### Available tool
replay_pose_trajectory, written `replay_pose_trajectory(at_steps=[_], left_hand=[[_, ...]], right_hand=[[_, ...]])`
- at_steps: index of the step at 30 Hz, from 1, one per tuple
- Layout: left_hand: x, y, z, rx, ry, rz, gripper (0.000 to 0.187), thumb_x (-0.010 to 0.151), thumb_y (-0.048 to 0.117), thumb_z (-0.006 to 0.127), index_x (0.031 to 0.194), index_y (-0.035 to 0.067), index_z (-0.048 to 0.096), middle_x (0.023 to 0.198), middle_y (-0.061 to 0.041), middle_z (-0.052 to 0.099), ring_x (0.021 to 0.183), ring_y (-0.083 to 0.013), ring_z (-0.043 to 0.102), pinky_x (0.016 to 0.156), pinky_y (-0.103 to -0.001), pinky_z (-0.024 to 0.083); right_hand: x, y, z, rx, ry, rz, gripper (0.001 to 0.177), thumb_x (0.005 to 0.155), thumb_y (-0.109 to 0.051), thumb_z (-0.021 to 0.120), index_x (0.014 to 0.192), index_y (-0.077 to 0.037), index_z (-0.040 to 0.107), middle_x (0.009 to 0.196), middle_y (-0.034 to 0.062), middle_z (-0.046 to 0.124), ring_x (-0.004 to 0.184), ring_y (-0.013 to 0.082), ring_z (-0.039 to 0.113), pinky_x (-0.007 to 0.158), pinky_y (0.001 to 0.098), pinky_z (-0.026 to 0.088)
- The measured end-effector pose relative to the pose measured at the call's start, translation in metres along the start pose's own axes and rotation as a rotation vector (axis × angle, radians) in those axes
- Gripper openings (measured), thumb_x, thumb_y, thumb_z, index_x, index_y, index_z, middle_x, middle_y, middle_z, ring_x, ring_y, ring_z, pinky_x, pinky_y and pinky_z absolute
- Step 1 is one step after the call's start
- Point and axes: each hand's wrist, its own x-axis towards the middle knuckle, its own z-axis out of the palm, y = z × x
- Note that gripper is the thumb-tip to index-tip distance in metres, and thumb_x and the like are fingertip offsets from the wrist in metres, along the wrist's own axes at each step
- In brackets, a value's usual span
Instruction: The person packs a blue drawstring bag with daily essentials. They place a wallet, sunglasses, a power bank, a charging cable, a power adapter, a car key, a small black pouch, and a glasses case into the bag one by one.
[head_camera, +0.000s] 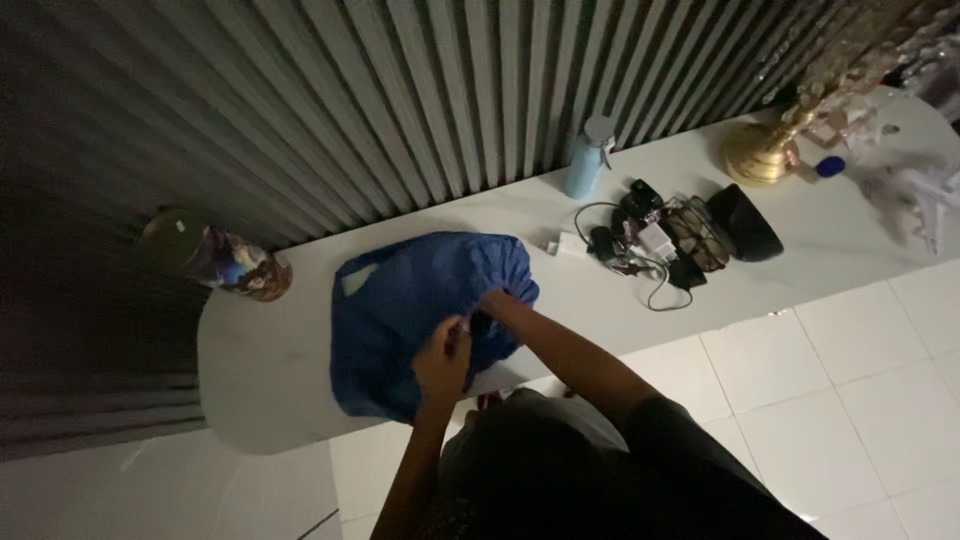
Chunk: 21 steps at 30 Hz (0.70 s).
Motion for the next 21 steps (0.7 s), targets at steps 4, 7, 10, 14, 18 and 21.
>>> replay_pose_trajectory(at_steps=[4, 7, 10, 14, 18, 21], left_hand=[[-0.005, -0.034, 0.016, 0.157, 0.009, -0.094, 0.025, 0.099, 0.033, 0.067, 0.111, 0.011, 0.073, 0.091, -0.012, 0.077, 0.07, -0.0288, 0.072, 0.063, -0.04, 0.056], [-0.005, -0.053, 0.025, 0.223, 0.076, -0.024, 0.027, 0.101, 0.036, 0.064, 0.11, 0.013, 0.073, 0.093, -0.014, 0.076, 0.072, -0.0315, 0.072, 0.063, -0.041, 0.056], [0.0, -0.071, 0.034, 0.22, 0.027, -0.022, 0.03, 0.102, 0.037, 0.062, 0.111, 0.011, 0.073, 0.091, -0.015, 0.076, 0.071, -0.0314, 0.072, 0.062, -0.041, 0.056], [0.01, -0.087, 0.046, 0.27, -0.085, -0.067, 0.035, 0.102, 0.038, 0.061, 0.111, 0.007, 0.072, 0.085, -0.015, 0.076, 0.067, -0.031, 0.073, 0.062, -0.042, 0.056], [0.02, -0.093, 0.047, 0.228, -0.1, -0.072, 0.036, 0.103, 0.038, 0.06, 0.117, 0.007, 0.071, 0.095, -0.018, 0.075, 0.08, -0.0361, 0.073, 0.07, -0.044, 0.057], [0.026, -0.088, 0.037, 0.095, -0.076, 0.047, 0.039, 0.104, 0.036, 0.061, 0.124, 0.003, 0.066, 0.11, -0.021, 0.072, 0.094, -0.0372, 0.071, 0.079, -0.044, 0.057]], right_hand=[[-0.014, 0.015, -0.005, -0.069, 0.034, 0.035, 0.071, 0.087, -0.04, 0.074, 0.141, 0.0, 0.052, 0.127, 0.0233, 0.059, 0.112, 0.0383, 0.059, 0.091, 0.0424, 0.05], [-0.025, 0.026, -0.014, -0.114, 0.029, 0.06, 0.071, 0.088, -0.039, 0.074, 0.142, 0.001, 0.052, 0.13, 0.0246, 0.059, 0.114, 0.0398, 0.059, 0.093, 0.0433, 0.049], [-0.036, 0.028, -0.023, -0.156, -0.004, 0.086, 0.07, 0.089, -0.038, 0.073, 0.142, 0.001, 0.051, 0.132, 0.026, 0.058, 0.117, 0.0412, 0.058, 0.096, 0.0441, 0.049], [-0.061, 0.011, -0.034, -0.188, -0.104, 0.117, 0.07, 0.09, -0.037, 0.073, 0.143, 0.003, 0.05, 0.134, 0.0278, 0.057, 0.12, 0.0432, 0.058, 0.099, 0.0453, 0.049], [-0.092, -0.021, -0.047, -0.168, -0.095, 0.076, 0.07, 0.091, -0.036, 0.072, 0.144, 0.004, 0.05, 0.137, 0.0296, 0.057, 0.123, 0.0451, 0.058, 0.103, 0.0464, 0.048], [-0.127, -0.026, -0.061, -0.064, 0.402, -0.489, 0.073, 0.087, -0.031, 0.074, 0.144, 0.007, 0.05, 0.141, 0.0339, 0.054, 0.123, 0.049, 0.056, 0.1, 0.0478, 0.048]])
